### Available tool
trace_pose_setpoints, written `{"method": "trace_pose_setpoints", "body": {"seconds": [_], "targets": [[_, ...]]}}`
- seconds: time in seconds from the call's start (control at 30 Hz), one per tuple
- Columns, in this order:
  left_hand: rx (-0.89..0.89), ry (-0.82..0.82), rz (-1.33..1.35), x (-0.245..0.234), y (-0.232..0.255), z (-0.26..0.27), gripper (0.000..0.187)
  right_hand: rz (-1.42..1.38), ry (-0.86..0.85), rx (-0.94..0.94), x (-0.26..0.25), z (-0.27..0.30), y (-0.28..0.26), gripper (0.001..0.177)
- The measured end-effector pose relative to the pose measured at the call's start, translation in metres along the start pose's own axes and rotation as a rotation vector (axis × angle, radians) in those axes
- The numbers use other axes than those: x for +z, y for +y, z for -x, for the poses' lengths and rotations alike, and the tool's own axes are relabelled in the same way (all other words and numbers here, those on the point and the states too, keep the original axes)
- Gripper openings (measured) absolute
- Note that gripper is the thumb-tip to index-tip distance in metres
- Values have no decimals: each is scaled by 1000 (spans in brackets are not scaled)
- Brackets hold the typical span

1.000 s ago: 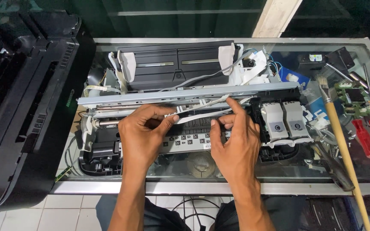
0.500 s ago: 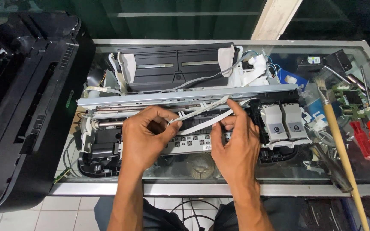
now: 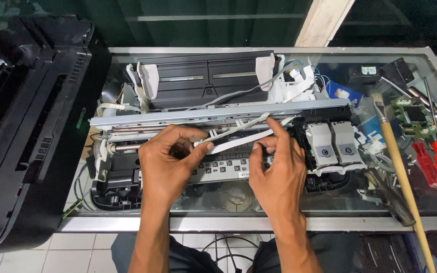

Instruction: The person is seated on the floor working on a disassembled printer placed on a glass table. They use their hands to manipulate and route a white ribbon cable through the internal components of the printer chassis.

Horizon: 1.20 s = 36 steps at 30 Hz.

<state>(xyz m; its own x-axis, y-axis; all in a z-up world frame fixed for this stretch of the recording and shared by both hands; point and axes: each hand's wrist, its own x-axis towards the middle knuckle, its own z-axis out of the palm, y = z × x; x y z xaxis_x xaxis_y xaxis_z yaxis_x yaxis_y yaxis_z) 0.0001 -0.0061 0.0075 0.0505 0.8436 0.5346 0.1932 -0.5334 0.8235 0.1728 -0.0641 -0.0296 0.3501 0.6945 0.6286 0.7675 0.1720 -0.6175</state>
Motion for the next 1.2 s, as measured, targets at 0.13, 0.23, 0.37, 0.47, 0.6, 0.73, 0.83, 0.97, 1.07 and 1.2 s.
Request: {"method": "trace_pose_setpoints", "body": {"seconds": [0.13, 0.23, 0.37, 0.47, 0.6, 0.73, 0.83, 0.97, 1.07, 1.2], "targets": [[40, -2, -22, 0, -3, 2, 22, -3, 0, -1, -1, 0, -2, 51], [83, 5, -33, 0, 1, 3, 22, 6, 1, -5, -1, 0, -2, 51], [135, -28, -10, 0, 2, 5, 22, 1, -1, -6, -2, -2, -3, 50], [197, -71, 23, 0, 4, 7, 25, -5, 13, -14, -1, -1, 0, 49], [265, -101, 57, 1, 7, 11, 22, -6, 59, -43, 4, 3, 15, 48], [312, -132, 82, 1, 4, 12, 19, -21, 64, -38, 1, 1, 10, 48], [323, -194, 116, 1, 4, 11, 16, -84, 74, -39, -3, 0, 6, 39], [330, -238, 133, 4, 9, 14, 22, -117, 80, 27, -6, 1, 0, 36], [338, -235, 96, 13, 16, 23, 28, -88, 94, 61, -2, -1, 4, 37], [351, -213, -318, 26, 35, 52, 39, 103, 94, 5, -3, -3, 1, 36]]}}
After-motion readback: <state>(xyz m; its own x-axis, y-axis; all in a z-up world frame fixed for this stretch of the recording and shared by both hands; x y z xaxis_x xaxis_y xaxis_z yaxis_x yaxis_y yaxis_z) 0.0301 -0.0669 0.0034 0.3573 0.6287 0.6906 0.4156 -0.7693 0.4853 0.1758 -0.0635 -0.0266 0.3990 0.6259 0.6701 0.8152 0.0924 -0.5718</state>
